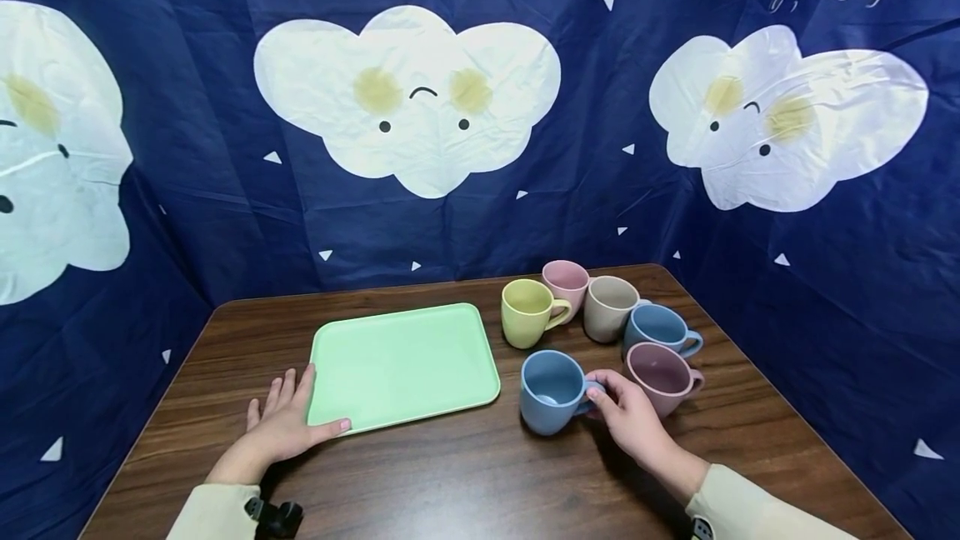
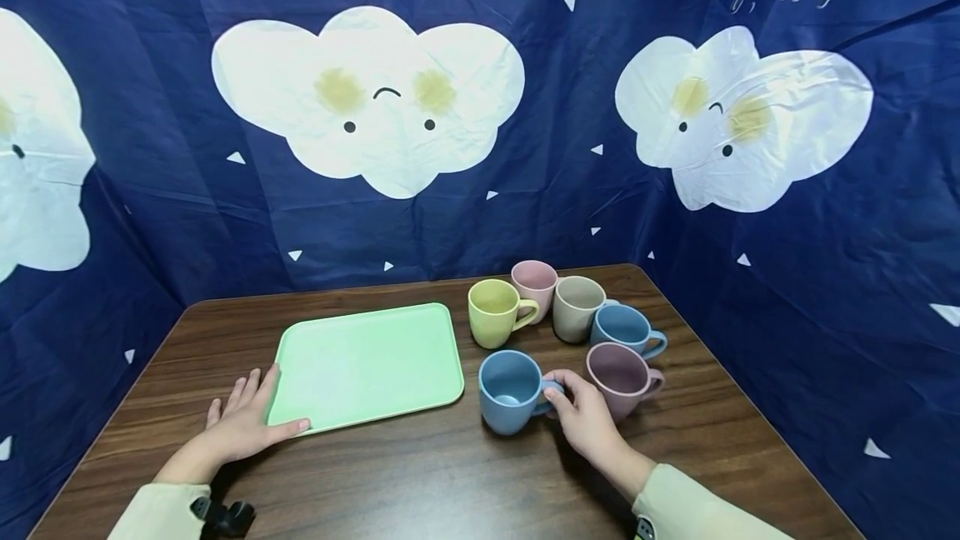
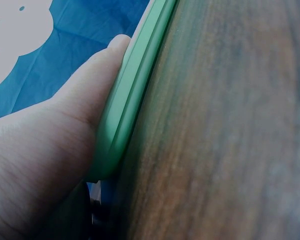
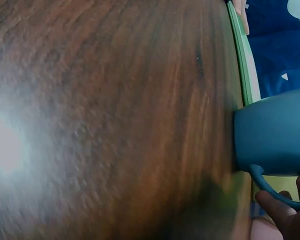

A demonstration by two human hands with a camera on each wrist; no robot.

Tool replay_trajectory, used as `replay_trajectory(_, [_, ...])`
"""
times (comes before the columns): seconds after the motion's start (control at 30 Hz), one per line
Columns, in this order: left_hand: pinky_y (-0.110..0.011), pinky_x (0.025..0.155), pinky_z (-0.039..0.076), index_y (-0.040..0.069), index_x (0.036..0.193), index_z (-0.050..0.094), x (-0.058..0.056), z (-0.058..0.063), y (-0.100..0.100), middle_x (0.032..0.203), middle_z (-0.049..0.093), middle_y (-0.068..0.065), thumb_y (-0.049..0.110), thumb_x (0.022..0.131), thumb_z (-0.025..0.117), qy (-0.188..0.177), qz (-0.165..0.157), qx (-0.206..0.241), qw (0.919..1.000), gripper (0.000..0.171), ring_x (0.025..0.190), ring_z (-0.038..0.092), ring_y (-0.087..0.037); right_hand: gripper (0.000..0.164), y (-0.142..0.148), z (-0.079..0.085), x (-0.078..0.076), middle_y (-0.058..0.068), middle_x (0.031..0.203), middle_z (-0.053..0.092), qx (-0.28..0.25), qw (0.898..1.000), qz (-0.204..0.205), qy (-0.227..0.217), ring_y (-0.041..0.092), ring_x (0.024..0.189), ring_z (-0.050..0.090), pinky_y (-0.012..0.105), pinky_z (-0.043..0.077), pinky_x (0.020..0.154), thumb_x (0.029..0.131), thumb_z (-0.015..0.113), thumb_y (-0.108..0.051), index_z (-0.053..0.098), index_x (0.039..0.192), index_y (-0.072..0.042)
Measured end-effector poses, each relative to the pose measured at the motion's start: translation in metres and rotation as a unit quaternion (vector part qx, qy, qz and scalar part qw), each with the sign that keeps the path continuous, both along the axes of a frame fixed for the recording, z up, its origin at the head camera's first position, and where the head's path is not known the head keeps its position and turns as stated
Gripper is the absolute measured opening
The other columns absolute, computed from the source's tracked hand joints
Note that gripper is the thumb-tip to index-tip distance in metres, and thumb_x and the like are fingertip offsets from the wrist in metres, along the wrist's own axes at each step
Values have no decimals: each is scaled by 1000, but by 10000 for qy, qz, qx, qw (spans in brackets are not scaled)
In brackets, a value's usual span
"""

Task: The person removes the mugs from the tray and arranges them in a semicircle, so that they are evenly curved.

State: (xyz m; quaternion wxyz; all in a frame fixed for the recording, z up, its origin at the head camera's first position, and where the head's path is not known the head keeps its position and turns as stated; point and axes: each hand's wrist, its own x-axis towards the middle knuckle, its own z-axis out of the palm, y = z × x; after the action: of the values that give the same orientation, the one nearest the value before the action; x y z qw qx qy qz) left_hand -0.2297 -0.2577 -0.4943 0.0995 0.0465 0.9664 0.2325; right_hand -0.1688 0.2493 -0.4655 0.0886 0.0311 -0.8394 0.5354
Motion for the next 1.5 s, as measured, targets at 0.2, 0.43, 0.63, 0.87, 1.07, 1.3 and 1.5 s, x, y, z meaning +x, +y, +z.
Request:
replay_trajectory(0.2, [-81,102,-13,-5,159,-2,0,0,0,156,-7,-45,76,80,67,-36,1,-3,10000,132,143,-12,-62,19,1,11,-1,6,102,70,1018,9923,135,693,18,93,64,27,54,81,94,66,5,68,111,-2])
replay_trajectory(0.43, [-81,102,-12,-5,159,-2,0,-1,-1,156,-7,-45,76,79,67,-7,0,-7,10000,132,143,-12,-62,28,-2,31,-11,12,118,70,1347,9826,607,1123,25,110,66,37,55,92,98,64,-2,62,126,0])
replay_trajectory(0.63, [-81,103,-13,-5,159,-2,-1,-2,-1,156,-7,-45,76,79,66,-43,9,-33,10000,133,143,-12,-62,53,-9,49,-24,12,135,63,2262,9591,1364,1017,31,125,60,51,49,101,99,67,-31,53,141,-3])
replay_trajectory(0.87, [-80,103,-13,-4,159,-2,-2,-3,1,157,-8,-44,76,79,66,-99,-13,-21,9999,132,143,-12,-62,67,-13,53,-34,10,141,60,2487,9500,1683,856,28,128,59,48,47,106,96,69,-43,48,147,-5])
replay_trajectory(1.07, [-80,103,-13,-4,159,-3,-2,-4,1,157,-8,-44,76,80,66,-104,-10,0,9999,132,143,-13,-62,61,-9,49,-33,11,136,63,1998,9646,1527,795,30,126,59,53,49,102,96,70,-39,50,145,-8])
replay_trajectory(1.3, [-80,102,-14,-5,159,-3,-1,-2,0,156,-8,-44,76,80,66,-99,-14,9,9999,132,143,-13,-62,40,1,34,-16,15,129,67,1686,9744,1122,974,29,119,62,49,50,100,104,59,-14,52,141,0])
replay_trajectory(1.5, [-80,102,-14,-5,159,-2,0,-2,-1,157,-7,-44,75,80,67,-60,9,82,9999,132,143,-12,-62,35,6,37,-2,12,124,68,2272,9632,996,1034,27,115,64,49,51,97,98,59,2,58,133,2])
